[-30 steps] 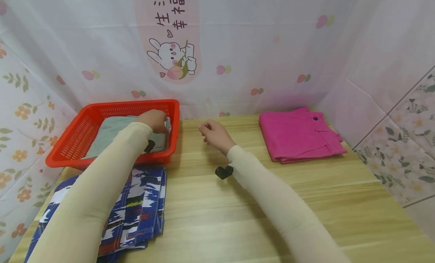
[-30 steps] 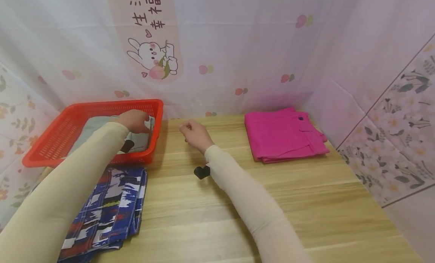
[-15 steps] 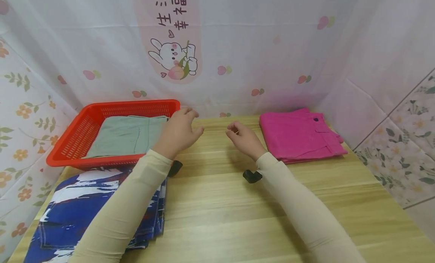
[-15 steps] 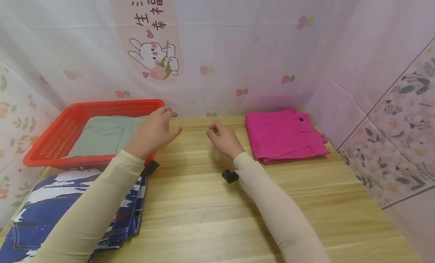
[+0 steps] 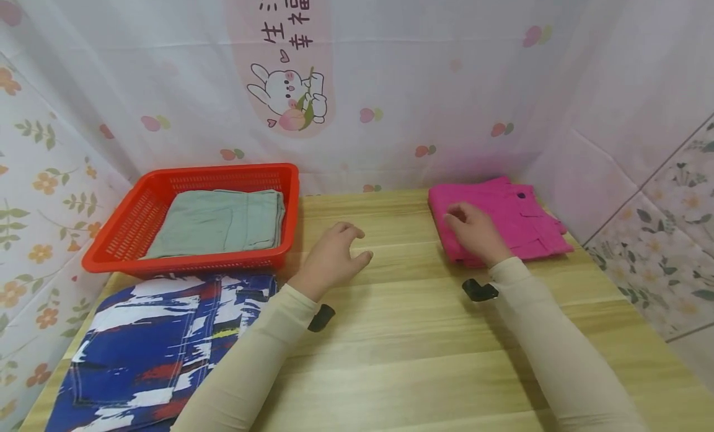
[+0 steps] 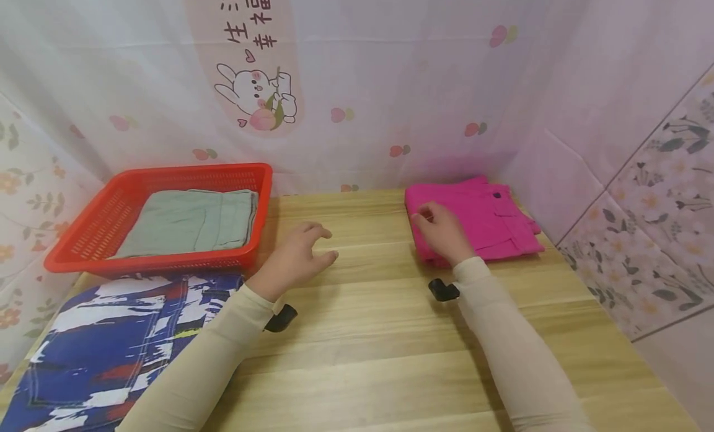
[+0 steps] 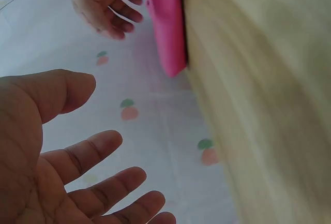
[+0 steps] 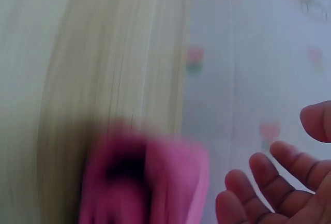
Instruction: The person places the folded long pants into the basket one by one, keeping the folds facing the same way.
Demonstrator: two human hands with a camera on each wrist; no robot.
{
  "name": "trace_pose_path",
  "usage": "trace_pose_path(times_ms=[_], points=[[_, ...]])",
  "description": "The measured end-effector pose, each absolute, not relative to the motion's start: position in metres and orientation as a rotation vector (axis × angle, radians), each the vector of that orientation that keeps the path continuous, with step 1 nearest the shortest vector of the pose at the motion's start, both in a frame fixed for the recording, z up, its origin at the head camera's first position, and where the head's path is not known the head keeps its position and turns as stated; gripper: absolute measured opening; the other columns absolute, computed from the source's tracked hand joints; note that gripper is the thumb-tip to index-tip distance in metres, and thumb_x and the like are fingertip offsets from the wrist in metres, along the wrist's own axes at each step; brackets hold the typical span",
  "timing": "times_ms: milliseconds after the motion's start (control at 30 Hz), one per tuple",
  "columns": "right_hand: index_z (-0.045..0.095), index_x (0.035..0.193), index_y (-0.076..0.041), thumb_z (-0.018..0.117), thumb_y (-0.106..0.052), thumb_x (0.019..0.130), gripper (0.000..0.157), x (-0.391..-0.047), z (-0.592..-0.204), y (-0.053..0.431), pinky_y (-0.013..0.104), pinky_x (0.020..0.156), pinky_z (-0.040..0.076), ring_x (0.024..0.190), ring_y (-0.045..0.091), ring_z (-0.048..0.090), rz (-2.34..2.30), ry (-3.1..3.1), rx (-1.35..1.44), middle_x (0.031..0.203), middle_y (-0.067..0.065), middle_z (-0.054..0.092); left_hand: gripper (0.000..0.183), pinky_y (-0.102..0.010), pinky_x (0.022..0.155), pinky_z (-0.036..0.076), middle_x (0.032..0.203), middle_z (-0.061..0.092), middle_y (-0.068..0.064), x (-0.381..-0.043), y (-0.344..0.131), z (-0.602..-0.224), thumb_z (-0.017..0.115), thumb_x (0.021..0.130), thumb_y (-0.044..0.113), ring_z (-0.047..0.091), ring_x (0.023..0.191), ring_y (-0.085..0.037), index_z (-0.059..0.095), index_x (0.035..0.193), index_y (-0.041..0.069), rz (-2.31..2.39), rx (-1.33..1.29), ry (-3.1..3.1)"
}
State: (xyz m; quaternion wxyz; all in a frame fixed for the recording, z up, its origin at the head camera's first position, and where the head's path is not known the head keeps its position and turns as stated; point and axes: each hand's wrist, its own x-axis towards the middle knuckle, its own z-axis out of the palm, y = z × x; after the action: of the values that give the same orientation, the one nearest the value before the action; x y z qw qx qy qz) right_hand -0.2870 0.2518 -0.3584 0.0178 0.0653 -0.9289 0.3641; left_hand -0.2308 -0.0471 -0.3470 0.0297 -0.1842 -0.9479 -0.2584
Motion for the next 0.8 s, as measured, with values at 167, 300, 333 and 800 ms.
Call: trace_pose_path(times_ms=[167, 300, 333, 800], points=[[0.045, 0.128, 0.001, 0.041, -0.041, 0.096, 0.053, -0.286, -0.354, 0.308, 0.055, 0.094, 0.033, 0.118, 0.040, 0.041, 1.042, -2.940, 0.058, 0.127, 0.022, 0.047, 0.042, -0.036, 0.096, 0.040, 0.124, 0.052, -0.005, -0.230, -0.037, -0.361, 0.061, 0.084, 0.035, 0.050, 0.113, -0.023, 0.059, 0.117, 0.009, -0.932, -0.564, -2.958], [0.042, 0.129, 0.004, 0.036, -0.043, 0.096, 0.058, -0.288, -0.353, 0.348, 0.057, 0.092, 0.033, 0.116, 0.044, 0.039, 0.944, -2.965, -0.019, 0.126, 0.028, 0.044, 0.043, -0.037, 0.095, 0.041, 0.126, 0.050, -0.006, -0.231, -0.026, -0.371, 0.059, 0.085, 0.036, 0.049, 0.113, -0.023, 0.058, 0.119, 0.009, -1.030, -0.596, -2.989], [0.041, 0.129, 0.004, 0.035, -0.043, 0.096, 0.058, -0.289, -0.354, 0.357, 0.057, 0.092, 0.033, 0.116, 0.045, 0.039, 0.928, -2.965, -0.038, 0.126, 0.028, 0.043, 0.044, -0.037, 0.095, 0.041, 0.126, 0.049, -0.006, -0.231, -0.023, -0.373, 0.059, 0.086, 0.036, 0.049, 0.113, -0.023, 0.057, 0.120, 0.009, -1.059, -0.605, -2.994], [0.039, 0.121, 0.018, 0.040, -0.035, 0.093, 0.060, -0.310, -0.372, 0.422, 0.060, 0.088, 0.034, 0.105, 0.054, 0.041, 0.641, -3.057, -0.093, 0.116, 0.040, 0.042, 0.051, -0.038, 0.094, 0.042, 0.132, 0.044, -0.007, -0.232, 0.026, -0.380, 0.057, 0.087, 0.038, 0.047, 0.117, -0.023, 0.049, 0.130, 0.011, -1.209, -0.687, -3.040]])
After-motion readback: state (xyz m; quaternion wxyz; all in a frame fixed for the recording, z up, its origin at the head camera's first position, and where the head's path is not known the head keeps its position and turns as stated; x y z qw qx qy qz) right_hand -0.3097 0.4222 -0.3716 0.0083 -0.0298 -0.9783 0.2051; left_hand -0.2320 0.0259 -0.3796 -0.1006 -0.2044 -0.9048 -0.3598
